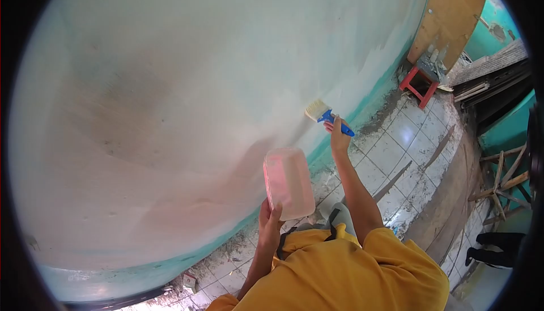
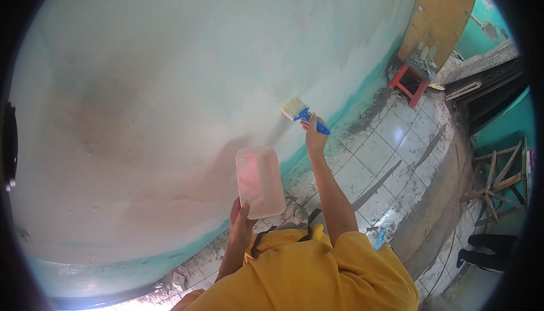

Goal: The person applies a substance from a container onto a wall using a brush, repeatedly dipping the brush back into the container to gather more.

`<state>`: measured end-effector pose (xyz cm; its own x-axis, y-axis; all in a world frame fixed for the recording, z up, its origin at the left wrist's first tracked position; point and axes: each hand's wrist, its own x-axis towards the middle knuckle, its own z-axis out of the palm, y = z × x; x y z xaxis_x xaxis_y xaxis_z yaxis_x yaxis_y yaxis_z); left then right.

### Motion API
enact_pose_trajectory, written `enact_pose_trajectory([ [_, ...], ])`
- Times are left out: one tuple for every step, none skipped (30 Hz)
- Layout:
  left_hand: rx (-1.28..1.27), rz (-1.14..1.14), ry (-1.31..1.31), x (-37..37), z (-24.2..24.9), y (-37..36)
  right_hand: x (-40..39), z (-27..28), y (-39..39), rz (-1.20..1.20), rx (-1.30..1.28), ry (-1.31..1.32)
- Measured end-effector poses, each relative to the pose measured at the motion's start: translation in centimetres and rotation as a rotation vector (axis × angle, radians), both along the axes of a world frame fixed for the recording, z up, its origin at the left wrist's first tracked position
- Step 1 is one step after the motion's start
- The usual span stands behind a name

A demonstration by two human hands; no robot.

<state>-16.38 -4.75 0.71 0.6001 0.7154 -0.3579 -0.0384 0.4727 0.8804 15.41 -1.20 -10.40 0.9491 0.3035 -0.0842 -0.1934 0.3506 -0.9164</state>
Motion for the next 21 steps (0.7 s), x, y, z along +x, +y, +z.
enact_pose_trajectory([
  [0.0, -0.004, 0.001, -0.1, 0.0, 0.1, 0.1, 0.2, 0.0, -0.004, 0.0, 0.001],
  [-0.004, -0.008, 0.004, -0.2, -0.1, 0.1, 0.5, 0.5, -0.1, -0.012, -0.06, -0.051],
  [-0.008, -0.009, 0.007, -0.3, -0.2, 0.0, 0.9, 1.7, -0.2, -0.019, -0.122, -0.103],
  [-0.014, -0.008, 0.01, -0.3, -0.2, -0.1, 1.2, 3.7, 0.2, -0.028, -0.106, -0.151],
  [-0.017, -0.014, 0.007, -0.2, 0.0, -0.1, 1.5, 6.5, 0.9, -0.038, -0.089, -0.199],
  [-0.019, -0.022, 0.005, -0.2, 0.1, 0.0, 1.5, 10.1, 1.4, -0.039, -0.006, -0.196],
  [-0.022, -0.023, 0.008, -0.2, 0.0, 0.1, 1.4, 13.8, 1.7, -0.041, 0.077, -0.193],
  [-0.018, -0.03, 0.014, -0.2, -0.3, 0.3, 1.6, 17.0, 1.6, -0.026, 0.127, -0.231],
  [-0.014, -0.037, 0.019, -0.2, -0.5, 0.3, 1.7, 19.5, 1.3, -0.01, 0.177, -0.27],
  [-0.017, -0.039, 0.019, -0.2, -0.5, 0.3, 1.7, 21.2, 0.7, -0.011, 0.174, -0.27],
  [-0.012, -0.039, 0.016, -0.1, -0.5, 0.3, 1.7, 22.6, 0.2, 0.019, 0.234, -0.286],
  [-0.006, -0.039, 0.012, -0.1, -0.5, 0.3, 1.7, 23.2, 0.0, 0.049, 0.295, -0.304],
  [-0.009, -0.04, 0.009, -0.1, -0.5, 0.3, 1.8, 22.2, 0.2, 0.049, 0.292, -0.306],
  [-0.01, -0.049, -0.002, -0.1, -0.5, 0.4, 2.1, 20.0, 0.5, 0.06, 0.299, -0.272],
  [-0.01, -0.057, -0.013, -0.1, -0.6, 0.4, 2.2, 17.5, 1.0, 0.073, 0.307, -0.237],
  [-0.01, -0.055, -0.013, -0.2, -0.5, 0.4, 2.2, 14.3, 1.5, 0.038, 0.298, -0.206],
  [-0.006, -0.043, -0.008, -0.3, -0.5, 0.3, 2.1, 10.8, 1.7, 0.026, 0.246, -0.158],
  [0.0, -0.032, -0.004, -0.3, -0.5, 0.3, 1.9, 7.4, 1.6, 0.013, 0.196, -0.111],
  [0.003, -0.029, -0.007, -0.3, -0.5, 0.4, 1.6, 3.9, 1.5, 0.013, 0.139, -0.079],
  [-0.002, -0.029, -0.013, -0.4, -0.7, 0.4, 1.4, 1.6, 1.2, 0.011, 0.082, -0.046],
  [-0.007, -0.032, -0.016, -0.6, -0.8, 0.5, 1.2, 1.0, 0.7, 0.01, 0.083, -0.046],
])
